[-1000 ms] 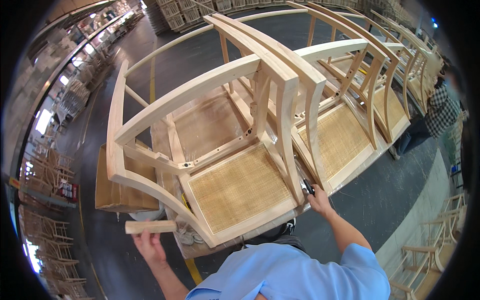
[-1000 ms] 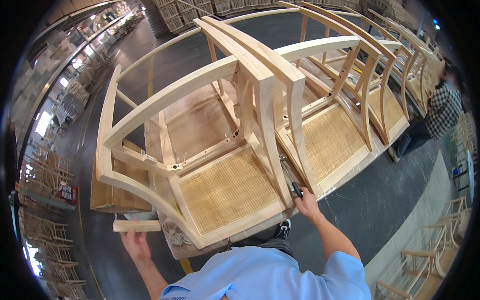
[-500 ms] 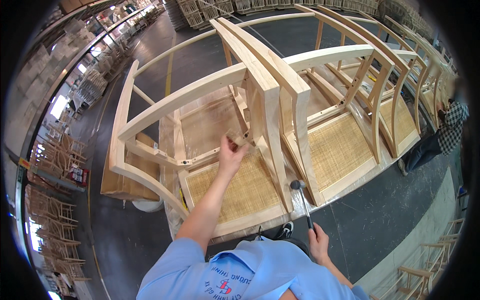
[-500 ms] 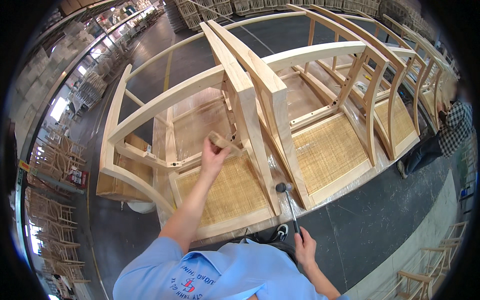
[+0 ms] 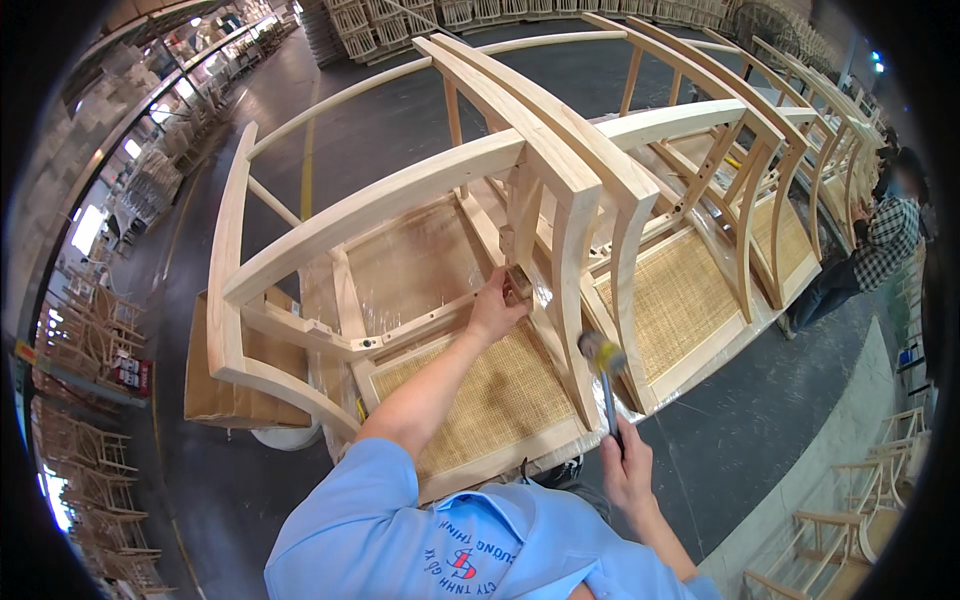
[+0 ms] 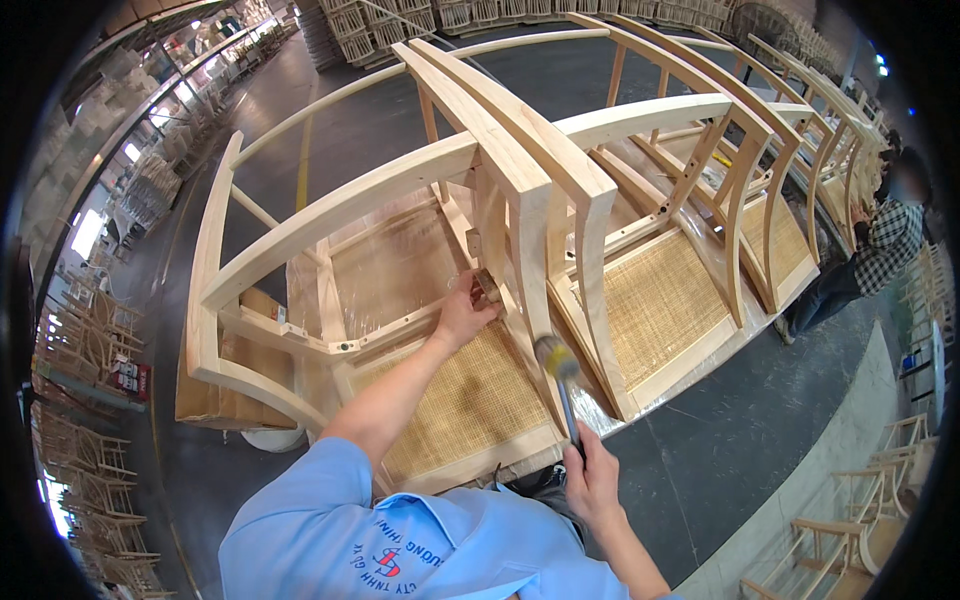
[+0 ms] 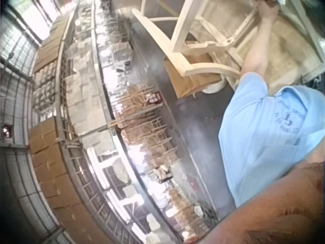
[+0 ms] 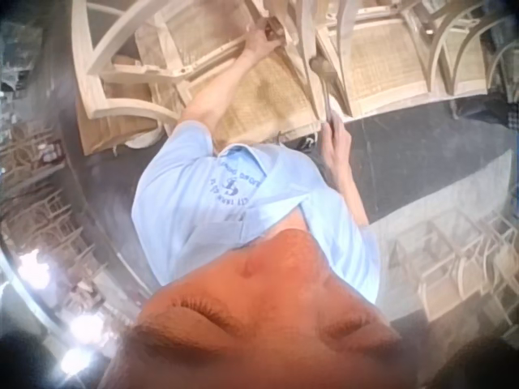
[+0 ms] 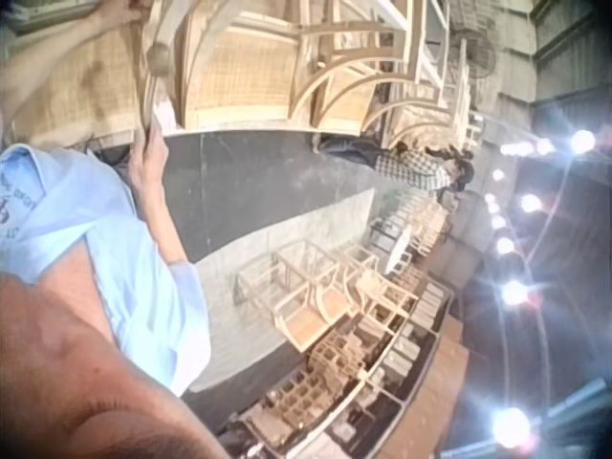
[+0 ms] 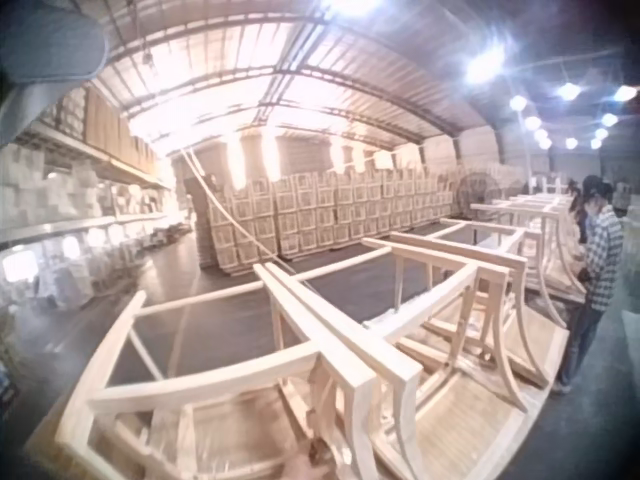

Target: The person assembles wooden chairs by inserting dowels into pre-drilled holes and tapping them with a rubber mallet. They handle multiple chair frames, aligning parts and securing joints, then move completed units aside.

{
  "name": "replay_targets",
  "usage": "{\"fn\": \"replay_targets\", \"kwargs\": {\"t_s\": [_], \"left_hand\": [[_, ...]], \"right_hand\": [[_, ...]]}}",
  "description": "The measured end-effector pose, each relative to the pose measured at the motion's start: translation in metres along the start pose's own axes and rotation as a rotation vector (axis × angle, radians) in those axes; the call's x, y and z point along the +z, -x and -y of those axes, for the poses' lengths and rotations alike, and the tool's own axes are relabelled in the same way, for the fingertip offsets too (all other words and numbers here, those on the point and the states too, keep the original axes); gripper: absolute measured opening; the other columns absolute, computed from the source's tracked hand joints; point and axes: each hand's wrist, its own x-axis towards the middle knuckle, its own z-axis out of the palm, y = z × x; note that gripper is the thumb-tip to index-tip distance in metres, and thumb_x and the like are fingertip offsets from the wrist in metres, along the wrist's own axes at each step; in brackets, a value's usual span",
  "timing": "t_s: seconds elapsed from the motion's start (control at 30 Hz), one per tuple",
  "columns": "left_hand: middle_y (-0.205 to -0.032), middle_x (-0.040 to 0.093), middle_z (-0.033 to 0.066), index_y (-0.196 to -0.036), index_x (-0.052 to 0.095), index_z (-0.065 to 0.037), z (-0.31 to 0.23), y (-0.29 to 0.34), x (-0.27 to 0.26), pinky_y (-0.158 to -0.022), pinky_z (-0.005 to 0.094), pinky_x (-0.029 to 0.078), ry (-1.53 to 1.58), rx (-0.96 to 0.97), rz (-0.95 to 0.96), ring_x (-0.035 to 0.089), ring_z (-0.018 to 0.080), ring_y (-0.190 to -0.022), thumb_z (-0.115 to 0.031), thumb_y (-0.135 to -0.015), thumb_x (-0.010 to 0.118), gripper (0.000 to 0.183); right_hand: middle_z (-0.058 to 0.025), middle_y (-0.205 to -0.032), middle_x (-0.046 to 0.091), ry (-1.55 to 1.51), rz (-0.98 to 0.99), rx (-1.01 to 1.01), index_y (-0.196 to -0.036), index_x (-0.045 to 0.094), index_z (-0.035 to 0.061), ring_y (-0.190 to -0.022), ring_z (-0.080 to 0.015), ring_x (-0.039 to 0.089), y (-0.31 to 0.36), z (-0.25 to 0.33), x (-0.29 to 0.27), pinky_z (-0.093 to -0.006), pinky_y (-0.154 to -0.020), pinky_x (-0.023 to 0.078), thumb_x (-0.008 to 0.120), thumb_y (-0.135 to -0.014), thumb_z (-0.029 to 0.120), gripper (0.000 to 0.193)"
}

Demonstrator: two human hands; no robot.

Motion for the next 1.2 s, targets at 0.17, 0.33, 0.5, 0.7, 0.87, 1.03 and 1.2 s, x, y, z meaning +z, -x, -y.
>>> {"fn": "replay_targets", "kwargs": {"t_s": [0.17, 0.33, 0.5, 0.7, 0.87, 1.03, 1.2], "left_hand": [[-0.126, 0.063, 0.0115, -0.139, 0.044, -0.003, 0.008, 0.001, -0.013, -0.107, 0.0359, 0.048, -0.012, 0.044, 0.031, 0.063, 0.0219, -0.121, -0.008, -0.084, 0.080, 0.065], [-0.125, 0.064, 0.0114, -0.137, 0.046, -0.003, 0.003, 0.000, -0.003, -0.107, 0.0359, 0.048, -0.045, 0.054, 0.043, 0.063, 0.0229, -0.121, -0.010, -0.084, 0.080, 0.063], [-0.125, 0.064, 0.0123, -0.137, 0.048, -0.003, 0.006, 0.008, -0.011, -0.107, 0.0367, 0.048, -0.092, 0.016, 0.032, 0.063, 0.0239, -0.122, -0.010, -0.083, 0.080, 0.063], [-0.123, 0.066, 0.0190, -0.139, 0.047, -0.002, 0.004, 0.010, -0.002, -0.104, 0.0396, 0.051, -0.237, 0.054, 0.069, 0.066, 0.0321, -0.118, -0.016, -0.081, 0.080, 0.067], [-0.124, 0.065, 0.0208, -0.136, 0.049, -0.001, -0.002, 0.027, 0.023, -0.104, 0.0411, 0.052, -0.244, 0.050, 0.108, 0.066, 0.0343, -0.117, -0.018, -0.082, 0.080, 0.064], [-0.123, 0.063, 0.0214, -0.136, 0.050, -0.004, 0.001, 0.040, 0.023, -0.101, 0.0433, 0.052, -0.329, 0.122, 0.049, 0.064, 0.0375, -0.117, -0.021, -0.083, 0.080, 0.063], [-0.126, 0.062, 0.0221, -0.139, 0.046, -0.007, -0.004, 0.052, 0.041, -0.100, 0.0456, 0.052, -0.299, 0.120, 0.072, 0.063, 0.0407, -0.117, -0.022, -0.084, 0.079, 0.066]], "right_hand": [[-0.0221, -0.087, 0.066, -0.003, 0.058, -0.084, -0.137, 0.055, 0.0000, -0.075, -0.0369, 0.066, -0.075, 0.071, 0.023, -0.0407, -0.071, 0.052, 0.056, -0.102, 0.008, 0.036], [-0.0274, -0.095, 0.067, 0.218, 0.025, -0.220, -0.138, 0.052, 0.0017, -0.086, -0.0478, 0.065, -0.120, 0.048, 0.053, -0.0492, -0.075, 0.051, 0.056, -0.102, 0.010, 0.037], [-0.0292, -0.100, 0.067, 0.224, 0.084, -0.103, -0.139, 0.052, 0.0046, -0.094, -0.0498, 0.065, -0.120, 0.058, 0.053, -0.0538, -0.079, 0.051, 0.054, -0.104, 0.014, 0.036], [-0.0291, -0.101, 0.067, 0.316, 0.146, -0.105, -0.140, 0.052, 0.0058, -0.097, -0.0485, 0.066, -0.115, 0.036, 0.044, -0.0528, -0.081, 0.052, 0.055, -0.103, 0.012, 0.037], [-0.0293, -0.100, 0.068, 0.171, -0.053, -0.206, -0.138, 0.053, 0.0070, -0.093, -0.0496, 0.066, -0.089, 0.013, 0.041, -0.0546, -0.078, 0.052, 0.055, -0.103, 0.013, 0.036], [-0.0289, -0.101, 0.068, 0.218, 0.066, -0.174, -0.139, 0.053, 0.0060, -0.090, -0.0490, 0.066, -0.082, 0.017, 0.031, -0.0520, -0.076, 0.053, 0.057, -0.102, 0.010, 0.038], [-0.0286, -0.100, 0.068, 0.235, 0.077, -0.158, -0.140, 0.052, 0.0082, -0.090, -0.0489, 0.066, -0.071, -0.001, 0.022, -0.0515, -0.076, 0.053, 0.056, -0.102, 0.010, 0.038]]}}
